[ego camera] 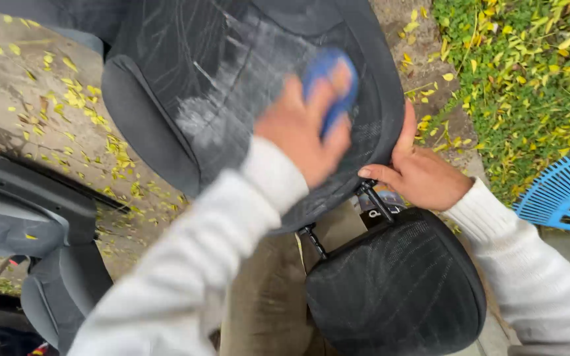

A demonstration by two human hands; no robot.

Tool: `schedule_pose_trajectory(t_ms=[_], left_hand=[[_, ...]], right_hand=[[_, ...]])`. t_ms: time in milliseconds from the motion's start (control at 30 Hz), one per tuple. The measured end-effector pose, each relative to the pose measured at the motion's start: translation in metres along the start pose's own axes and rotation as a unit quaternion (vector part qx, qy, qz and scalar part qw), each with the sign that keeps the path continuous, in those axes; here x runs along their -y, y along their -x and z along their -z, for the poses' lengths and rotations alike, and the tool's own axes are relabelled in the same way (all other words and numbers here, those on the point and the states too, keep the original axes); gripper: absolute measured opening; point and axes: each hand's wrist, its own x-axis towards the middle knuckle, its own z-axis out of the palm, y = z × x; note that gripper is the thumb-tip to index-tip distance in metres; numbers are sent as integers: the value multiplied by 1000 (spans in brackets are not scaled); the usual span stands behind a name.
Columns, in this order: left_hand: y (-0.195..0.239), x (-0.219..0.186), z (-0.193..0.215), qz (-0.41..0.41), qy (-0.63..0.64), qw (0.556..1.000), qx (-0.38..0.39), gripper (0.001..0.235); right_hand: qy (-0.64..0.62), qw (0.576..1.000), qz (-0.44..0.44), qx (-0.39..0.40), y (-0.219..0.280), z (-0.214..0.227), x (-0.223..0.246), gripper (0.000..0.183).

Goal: The person sprays a cleaning solution onto a car seat using a yellow and blue spray bottle, then scrubs the seat surface with a blue sponge. The person continues scrubbing the seat thoroughly, covering the entire surface area with the sponge.

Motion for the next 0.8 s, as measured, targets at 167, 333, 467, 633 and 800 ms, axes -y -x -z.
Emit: schedule_pose_trajectory(t_ms=[167, 333, 467, 633, 800], left_hand=[[-35, 6, 15, -82, -55, 990, 100, 56], [-66, 30, 0, -61, -62, 996, -10, 46], [-2, -35, 15, -139, -4, 982, 127, 62], [-88, 29, 18, -65, -112, 990, 47, 45], [-28, -37, 20, -111, -47, 989, 86, 54]], right_hand=[[-2, 998, 65, -16, -8, 1, -6, 122], [-26, 998, 47, 14, -3, 11, 0, 120], [14, 980, 189, 64, -29, -21, -71, 42], [-11, 995, 13, 96, -5, 13, -11, 121], [-69, 991, 87, 73, -15, 0, -32, 115]])
